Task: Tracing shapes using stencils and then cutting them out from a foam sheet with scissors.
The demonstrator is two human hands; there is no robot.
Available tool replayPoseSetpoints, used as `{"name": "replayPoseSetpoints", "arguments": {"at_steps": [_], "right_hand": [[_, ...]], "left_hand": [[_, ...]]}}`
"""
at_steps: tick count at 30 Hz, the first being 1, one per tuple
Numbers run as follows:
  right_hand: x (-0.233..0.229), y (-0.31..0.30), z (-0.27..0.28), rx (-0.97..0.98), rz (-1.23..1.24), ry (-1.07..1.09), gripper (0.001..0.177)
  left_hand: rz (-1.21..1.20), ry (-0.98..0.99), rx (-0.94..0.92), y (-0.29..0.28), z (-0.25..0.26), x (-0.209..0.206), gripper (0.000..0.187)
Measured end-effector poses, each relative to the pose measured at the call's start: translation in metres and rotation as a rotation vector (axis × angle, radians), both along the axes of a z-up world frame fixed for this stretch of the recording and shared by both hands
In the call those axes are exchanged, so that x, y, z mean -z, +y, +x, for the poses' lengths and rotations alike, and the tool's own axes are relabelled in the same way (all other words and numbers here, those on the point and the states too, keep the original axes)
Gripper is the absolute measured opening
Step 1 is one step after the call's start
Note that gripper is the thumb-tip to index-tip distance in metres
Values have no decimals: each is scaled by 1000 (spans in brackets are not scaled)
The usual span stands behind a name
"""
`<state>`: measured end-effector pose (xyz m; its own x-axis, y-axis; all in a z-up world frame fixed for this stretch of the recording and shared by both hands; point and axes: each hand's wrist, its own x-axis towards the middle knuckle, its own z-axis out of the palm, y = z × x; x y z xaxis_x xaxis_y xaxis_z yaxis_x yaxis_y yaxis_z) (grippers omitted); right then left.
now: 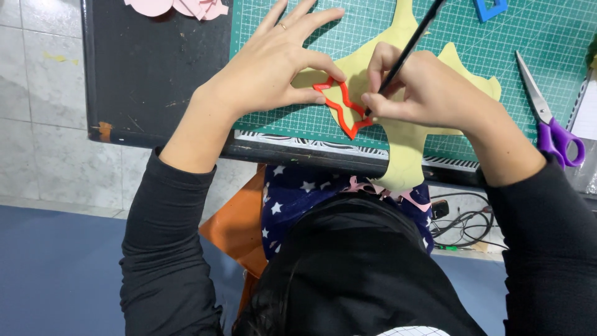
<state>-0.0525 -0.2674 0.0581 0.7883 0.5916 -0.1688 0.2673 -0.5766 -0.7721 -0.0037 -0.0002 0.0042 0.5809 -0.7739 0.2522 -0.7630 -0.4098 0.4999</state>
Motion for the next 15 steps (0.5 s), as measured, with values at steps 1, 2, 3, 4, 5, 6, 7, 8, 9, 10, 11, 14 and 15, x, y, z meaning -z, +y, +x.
{"name": "replayPoseSetpoints", "arguments": {"at_steps": [1, 2, 3, 4, 5, 6, 7, 8, 9, 10, 11, 14, 15], "right_hand": [[-4, 2, 0, -43, -81, -84, 14], [-7, 5, -3, -44, -79, -84, 14], [-11, 9, -5, -97, -117, -201, 15], [-14, 13, -9, -149, -156, -316, 18], [-16, 14, -11, -147, -156, -315, 18], [-17, 16, -12, -213, -209, -391, 24], [-19, 18, -14, -280, -262, -468, 30], [-18, 18, -13, -280, -261, -468, 30], [-16, 18, -13, -270, -233, -527, 30], [-15, 17, -13, -260, -206, -583, 31], [-20, 18, -16, -259, -206, -582, 31], [-25, 7, -25, -138, -38, -513, 24], [-20, -6, -30, -37, 51, -481, 26]], "left_hand": [[-1, 8, -1, 0, 0, 0, 33], [0, 8, -2, 0, 0, -1, 33], [-3, 9, 1, 1, 0, -1, 34], [-6, 11, 7, 0, 1, -1, 34], [-6, 12, 9, 0, 0, -1, 34], [-3, 3, 11, 0, 0, -2, 34], [-1, -7, 13, 0, 0, -2, 35], [0, -7, 13, 0, 1, -3, 35], [-4, -3, 11, 0, 1, -3, 34], [-8, 3, 11, 0, 0, -4, 34], [-9, 3, 12, -1, -1, -4, 34], [3, 29, -15, -1, -1, -7, 36], [-4, -8, 4, -1, 0, -9, 36]]}}
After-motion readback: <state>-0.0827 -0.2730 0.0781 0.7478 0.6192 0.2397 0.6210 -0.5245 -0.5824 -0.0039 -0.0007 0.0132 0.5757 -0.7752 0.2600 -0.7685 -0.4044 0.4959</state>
